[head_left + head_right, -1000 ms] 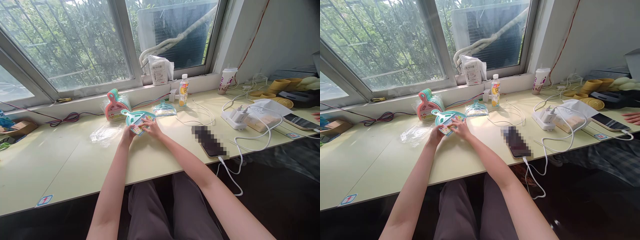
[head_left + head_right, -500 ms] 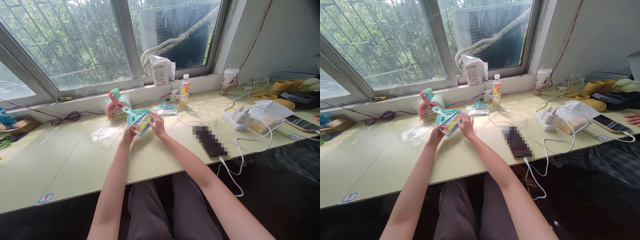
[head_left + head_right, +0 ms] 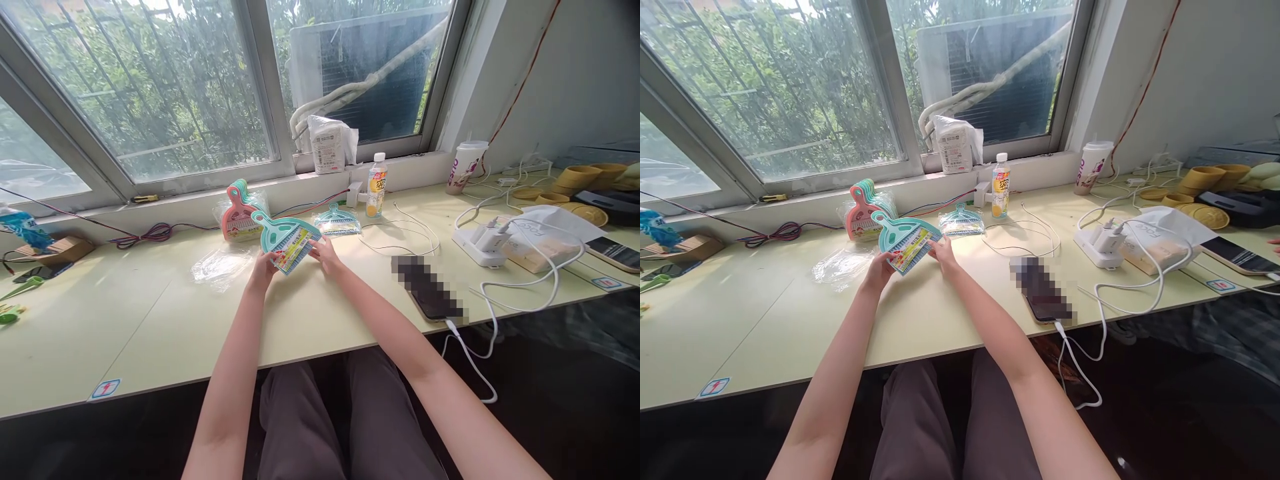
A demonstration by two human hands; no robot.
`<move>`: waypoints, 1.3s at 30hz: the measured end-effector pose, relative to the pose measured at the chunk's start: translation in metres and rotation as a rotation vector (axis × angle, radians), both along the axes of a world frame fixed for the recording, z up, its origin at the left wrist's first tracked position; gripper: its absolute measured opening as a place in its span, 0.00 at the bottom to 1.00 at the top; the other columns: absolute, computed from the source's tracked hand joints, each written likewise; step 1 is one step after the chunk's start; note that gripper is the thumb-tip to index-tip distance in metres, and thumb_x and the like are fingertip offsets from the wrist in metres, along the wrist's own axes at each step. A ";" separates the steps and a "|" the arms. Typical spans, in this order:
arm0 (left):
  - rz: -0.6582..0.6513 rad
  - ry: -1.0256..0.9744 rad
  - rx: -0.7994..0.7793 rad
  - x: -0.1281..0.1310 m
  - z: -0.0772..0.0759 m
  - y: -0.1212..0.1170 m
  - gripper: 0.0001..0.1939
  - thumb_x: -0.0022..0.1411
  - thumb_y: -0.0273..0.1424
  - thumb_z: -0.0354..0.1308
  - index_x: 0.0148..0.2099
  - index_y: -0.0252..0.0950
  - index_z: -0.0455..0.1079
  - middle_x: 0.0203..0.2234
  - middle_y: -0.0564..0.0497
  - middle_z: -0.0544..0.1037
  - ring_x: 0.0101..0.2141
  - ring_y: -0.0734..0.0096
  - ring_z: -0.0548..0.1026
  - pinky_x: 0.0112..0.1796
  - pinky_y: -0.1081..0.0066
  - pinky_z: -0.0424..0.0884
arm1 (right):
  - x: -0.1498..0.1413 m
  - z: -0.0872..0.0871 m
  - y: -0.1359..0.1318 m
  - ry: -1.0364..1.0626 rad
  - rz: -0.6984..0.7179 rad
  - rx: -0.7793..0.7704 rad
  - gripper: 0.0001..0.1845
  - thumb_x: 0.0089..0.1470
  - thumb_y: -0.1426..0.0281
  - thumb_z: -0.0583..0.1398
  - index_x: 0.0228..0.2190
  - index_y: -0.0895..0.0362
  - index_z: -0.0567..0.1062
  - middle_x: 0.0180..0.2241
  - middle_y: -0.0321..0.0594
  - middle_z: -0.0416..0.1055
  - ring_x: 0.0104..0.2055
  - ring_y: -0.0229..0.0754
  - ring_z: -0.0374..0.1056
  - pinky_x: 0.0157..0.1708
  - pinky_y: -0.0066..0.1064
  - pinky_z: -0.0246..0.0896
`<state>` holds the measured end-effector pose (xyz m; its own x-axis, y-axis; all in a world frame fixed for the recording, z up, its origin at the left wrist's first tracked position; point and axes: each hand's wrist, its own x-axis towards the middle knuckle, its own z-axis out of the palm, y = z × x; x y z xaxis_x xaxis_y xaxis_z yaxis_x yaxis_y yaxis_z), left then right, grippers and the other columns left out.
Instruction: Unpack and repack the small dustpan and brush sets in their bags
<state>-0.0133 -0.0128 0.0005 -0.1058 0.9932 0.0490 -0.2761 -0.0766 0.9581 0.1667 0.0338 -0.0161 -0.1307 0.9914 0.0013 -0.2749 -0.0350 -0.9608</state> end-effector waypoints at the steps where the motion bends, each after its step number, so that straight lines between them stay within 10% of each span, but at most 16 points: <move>1: -0.009 0.004 -0.001 0.000 0.000 0.000 0.26 0.46 0.26 0.58 0.51 0.34 0.67 0.39 0.47 0.78 0.37 0.63 0.77 0.35 0.67 0.74 | -0.001 0.000 0.000 0.085 0.103 -0.060 0.19 0.57 0.68 0.59 0.50 0.52 0.65 0.48 0.41 0.73 0.43 0.39 0.73 0.49 0.37 0.69; 24: -0.038 0.180 0.009 0.003 0.003 -0.002 0.26 0.51 0.45 0.64 0.49 0.36 0.70 0.44 0.43 0.78 0.41 0.59 0.77 0.38 0.65 0.73 | -0.003 -0.001 -0.006 0.270 0.110 -0.085 0.04 0.53 0.78 0.62 0.33 0.60 0.73 0.34 0.41 0.79 0.35 0.40 0.76 0.47 0.38 0.73; 28: 0.222 0.224 0.070 -0.014 0.000 0.004 0.27 0.58 0.51 0.55 0.52 0.37 0.68 0.46 0.41 0.76 0.45 0.57 0.75 0.42 0.61 0.73 | 0.002 0.004 -0.007 0.282 0.055 -0.079 0.05 0.52 0.79 0.62 0.32 0.59 0.73 0.34 0.41 0.78 0.35 0.41 0.76 0.48 0.38 0.73; 33: 0.856 0.877 -0.023 -0.042 -0.012 0.004 0.20 0.54 0.31 0.60 0.51 0.39 0.70 0.56 0.38 0.68 0.62 0.46 0.57 0.56 0.47 0.58 | 0.007 0.007 -0.007 0.270 0.009 -0.089 0.05 0.52 0.79 0.62 0.32 0.59 0.72 0.32 0.41 0.78 0.36 0.41 0.76 0.48 0.39 0.73; 39: 0.630 1.109 -0.208 -0.042 -0.020 0.006 0.09 0.57 0.35 0.54 0.34 0.40 0.74 0.41 0.40 0.78 0.53 0.42 0.68 0.56 0.38 0.47 | 0.009 0.007 -0.006 0.255 0.008 -0.084 0.06 0.51 0.79 0.63 0.32 0.59 0.73 0.34 0.41 0.78 0.34 0.41 0.76 0.47 0.39 0.73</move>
